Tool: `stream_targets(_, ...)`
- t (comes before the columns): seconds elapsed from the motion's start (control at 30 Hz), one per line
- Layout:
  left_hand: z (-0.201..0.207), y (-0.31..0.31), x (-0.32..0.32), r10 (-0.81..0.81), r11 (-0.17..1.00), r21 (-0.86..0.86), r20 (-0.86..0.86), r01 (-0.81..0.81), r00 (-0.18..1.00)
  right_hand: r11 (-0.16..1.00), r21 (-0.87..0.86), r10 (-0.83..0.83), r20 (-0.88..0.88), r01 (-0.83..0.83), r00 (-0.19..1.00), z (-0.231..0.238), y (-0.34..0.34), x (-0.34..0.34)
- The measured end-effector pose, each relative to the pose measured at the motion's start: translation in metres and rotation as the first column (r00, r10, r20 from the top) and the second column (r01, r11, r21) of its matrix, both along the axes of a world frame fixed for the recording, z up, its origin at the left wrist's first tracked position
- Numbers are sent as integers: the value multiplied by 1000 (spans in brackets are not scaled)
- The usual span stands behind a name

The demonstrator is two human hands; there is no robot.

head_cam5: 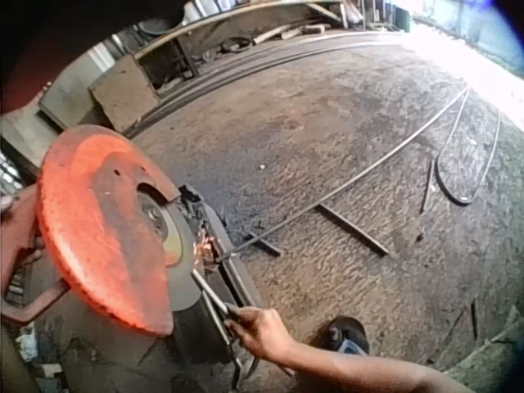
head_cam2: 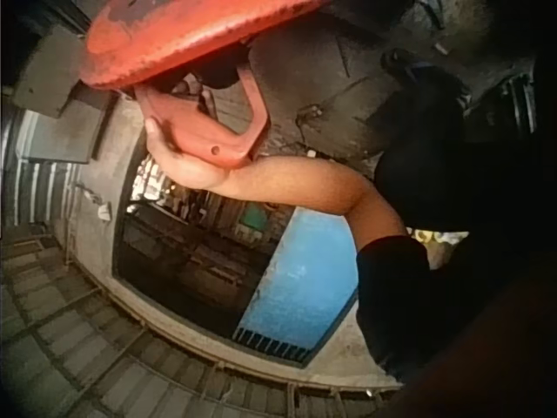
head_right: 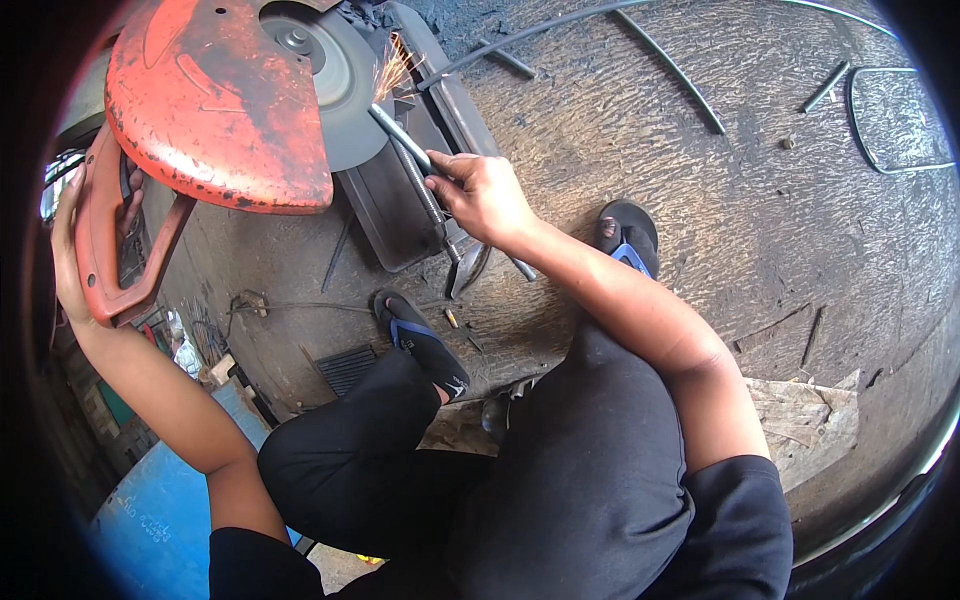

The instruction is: Cutting a metal rod using an abrasive chop saw in a fabrication setting.

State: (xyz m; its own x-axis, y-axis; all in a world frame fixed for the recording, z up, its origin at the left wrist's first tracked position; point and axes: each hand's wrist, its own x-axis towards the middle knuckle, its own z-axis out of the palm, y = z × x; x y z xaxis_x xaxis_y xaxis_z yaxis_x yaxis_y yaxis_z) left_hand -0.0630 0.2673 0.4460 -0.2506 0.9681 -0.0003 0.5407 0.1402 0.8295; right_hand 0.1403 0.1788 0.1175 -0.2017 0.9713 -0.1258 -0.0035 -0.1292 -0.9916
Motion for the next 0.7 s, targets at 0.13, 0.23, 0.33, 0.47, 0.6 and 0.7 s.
stream_targets(0.13,1,3,2,52,998,32,-2,-52,999,997,-39,-75,-159,69,984,-12,5,6)
stream_targets(0.23,13,11,-26,-105,975,-197,6,104,994,931,-359,-126,-498,-71,858,-12,9,8)
stream_targets(0.33,14,11,-29,-100,965,-246,-3,96,995,888,-400,-82,-619,-224,781,-3,10,14)
stream_targets(0.47,7,5,-12,-92,984,-152,34,96,995,886,-372,7,-590,-279,808,0,8,10)
stream_targets(0.6,5,6,-10,-10,997,-78,-7,10,1000,911,-314,123,-412,-267,903,-5,1,5)
stream_targets(0.7,5,7,-15,-38,997,-67,3,38,999,959,-206,148,-223,-195,963,-6,-2,1)
